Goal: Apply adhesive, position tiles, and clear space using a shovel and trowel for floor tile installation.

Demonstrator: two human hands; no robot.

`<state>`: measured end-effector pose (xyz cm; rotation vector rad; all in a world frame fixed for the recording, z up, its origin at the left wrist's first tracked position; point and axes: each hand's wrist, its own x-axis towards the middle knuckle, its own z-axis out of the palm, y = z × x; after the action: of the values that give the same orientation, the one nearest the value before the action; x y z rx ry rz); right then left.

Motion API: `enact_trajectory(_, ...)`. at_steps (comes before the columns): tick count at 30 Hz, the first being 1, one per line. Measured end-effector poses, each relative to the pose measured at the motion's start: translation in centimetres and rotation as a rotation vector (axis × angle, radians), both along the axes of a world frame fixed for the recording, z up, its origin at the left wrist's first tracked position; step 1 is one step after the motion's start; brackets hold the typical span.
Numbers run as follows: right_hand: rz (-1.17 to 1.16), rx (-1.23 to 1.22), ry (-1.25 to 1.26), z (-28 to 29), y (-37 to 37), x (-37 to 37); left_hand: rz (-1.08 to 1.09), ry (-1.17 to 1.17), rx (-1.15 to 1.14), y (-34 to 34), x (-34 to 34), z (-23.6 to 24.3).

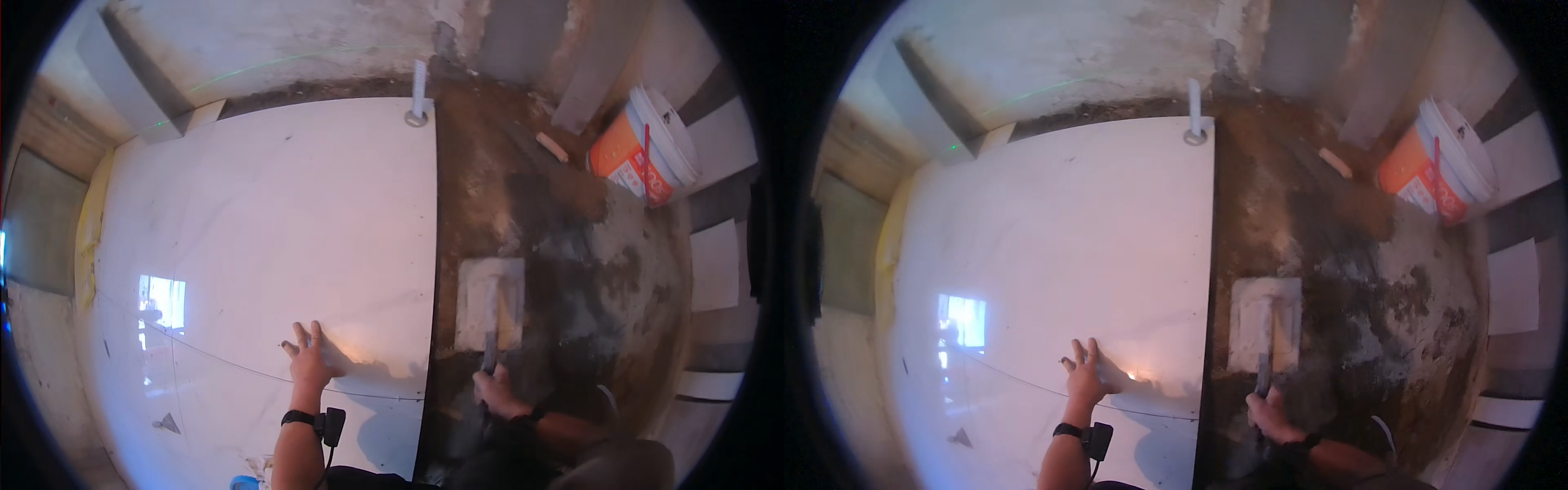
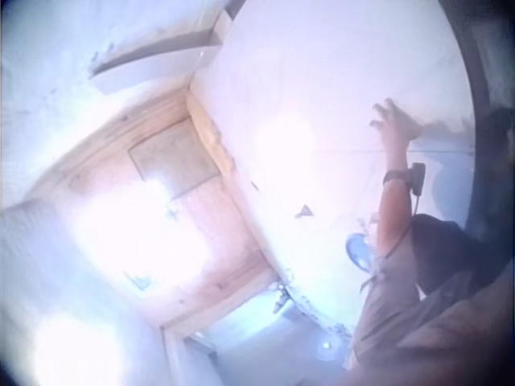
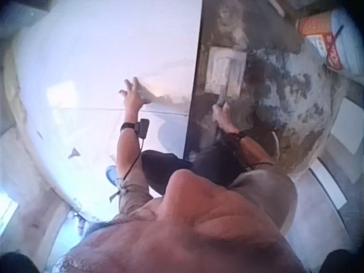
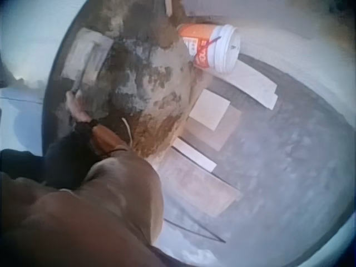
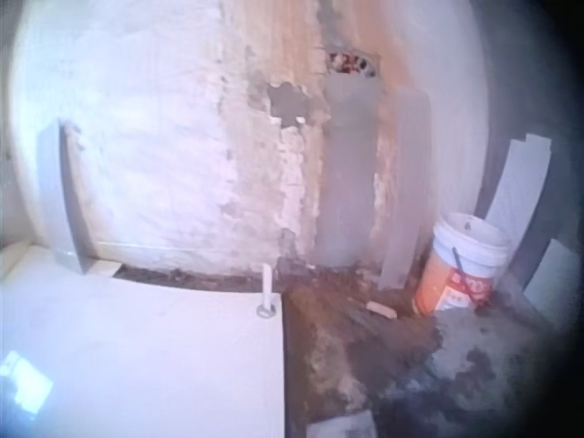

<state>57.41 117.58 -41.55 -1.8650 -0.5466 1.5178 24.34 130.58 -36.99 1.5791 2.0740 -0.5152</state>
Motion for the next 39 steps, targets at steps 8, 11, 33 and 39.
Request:
enact_trajectory(8,0.029,0.172,0.421,3.7,13.8,-5.6,-0.020,-0.025,0.064,-0.8,-2.0,0.0)
enact_trajectory(11,0.282,0.054,0.206,-1.3,17.7,-9.1,-0.021,-0.048,0.109,-1.6,-2.3,0.1)
enact_trajectory(33,0.619,-0.099,-0.181,5.0,16.2,-7.9,0.095,-0.149,0.354,-10.0,-8.6,-1.4)
enact_trajectory(39,0.571,-0.125,-0.217,12.7,15.9,-3.2,0.153,-0.105,0.242,-11.0,-9.0,-0.9)
